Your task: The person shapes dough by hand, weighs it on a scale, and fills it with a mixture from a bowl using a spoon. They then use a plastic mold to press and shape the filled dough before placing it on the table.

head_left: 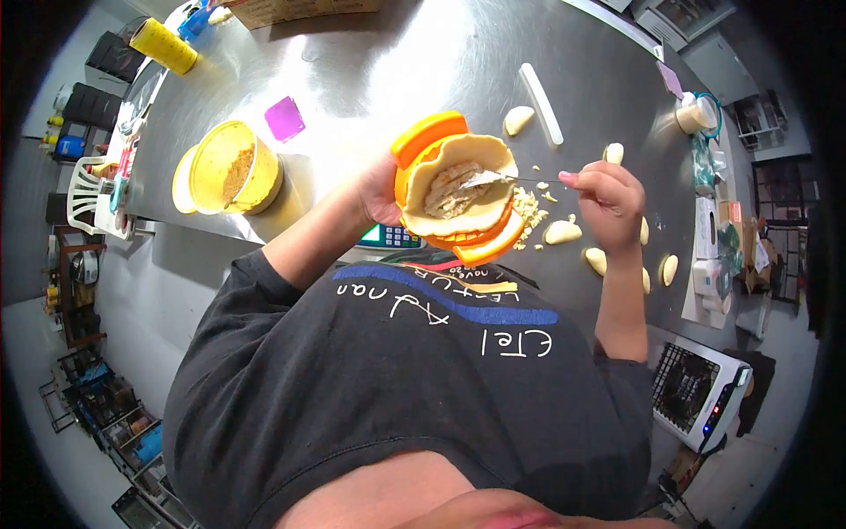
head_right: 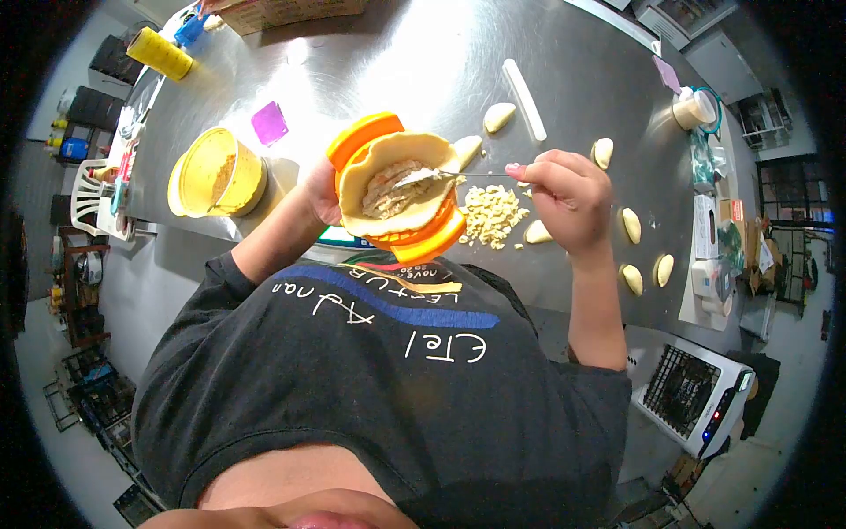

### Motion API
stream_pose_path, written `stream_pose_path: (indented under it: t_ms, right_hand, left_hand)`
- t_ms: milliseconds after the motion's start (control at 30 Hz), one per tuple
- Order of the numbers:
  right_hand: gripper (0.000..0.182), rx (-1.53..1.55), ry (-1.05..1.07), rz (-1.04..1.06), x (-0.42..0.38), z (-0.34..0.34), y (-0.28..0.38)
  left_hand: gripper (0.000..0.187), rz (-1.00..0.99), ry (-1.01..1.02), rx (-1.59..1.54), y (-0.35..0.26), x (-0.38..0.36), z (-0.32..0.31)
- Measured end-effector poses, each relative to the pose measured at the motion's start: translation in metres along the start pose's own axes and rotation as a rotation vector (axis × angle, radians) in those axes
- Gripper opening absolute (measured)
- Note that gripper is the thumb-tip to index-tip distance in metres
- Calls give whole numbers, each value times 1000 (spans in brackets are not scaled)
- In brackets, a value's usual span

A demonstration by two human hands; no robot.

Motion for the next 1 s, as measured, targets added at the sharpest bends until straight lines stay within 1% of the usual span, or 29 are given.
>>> stream_pose_path:
  t_ms: [67,133,200,233,300,400,467,533,600,633,700,733,800,900,933,967,1000]
  right_hand:
    - [25,26,21,-23,0,-2,-2]
    - [26,-49,-71,31,4,11,5]
    - [26,-29,-80,12,5,10,3]
    - [26,-6,-90,-3,5,9,1]
    - [26,12,-53,-17,0,-3,-2]
    - [25,11,-2,-20,-1,-8,-2]
    - [25,14,-82,-10,1,1,-1]
    - [24,15,-98,-11,6,-1,0]
    - [22,37,-41,29,11,-12,7]
    - [22,27,-30,41,11,-18,10]
    - [22,35,-16,52,8,-22,11]
    - [23,42,-1,60,8,-23,11]
    - [23,49,-12,83,8,-20,13]
    - [23,36,-53,71,7,-17,12]
    - [23,40,-27,69,7,-19,12]
    - [23,45,-2,68,8,-21,13]
    - [23,44,-3,70,9,-21,13]
  left_hand:
    - [46,13,-7,6,0,1,4]
    - [46,30,-17,9,1,1,15]
    - [56,90,29,-64,4,5,21]
    - [56,91,30,-65,4,5,18]
    - [46,89,-194,22,3,4,23]
    - [46,69,-173,35,2,2,19]
    - [46,65,-147,8,4,-1,16]
    - [46,66,-118,-16,6,-1,14]
    - [45,30,-244,-15,3,-4,23]
    - [45,29,-244,-14,2,-4,24]
    - [45,44,-178,-8,2,-4,21]
    - [45,39,-178,-8,2,-4,22]
    - [45,-1,-10,-29,3,-5,11]
    - [46,20,-9,-39,6,-8,0]
    - [46,22,-24,-36,6,-7,0]
    - [47,31,20,-71,6,-7,1]
    - [47,31,21,-69,6,-7,0]
Point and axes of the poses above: each hand's wrist, its own x-axis towards the middle knuckle, its own z-axis out of the back of the hand, y = z × x, the point moved 7 cm from there along x, towards the middle knuckle, and after that the axes turned 9 degrees about z, right-handed, at the moved point
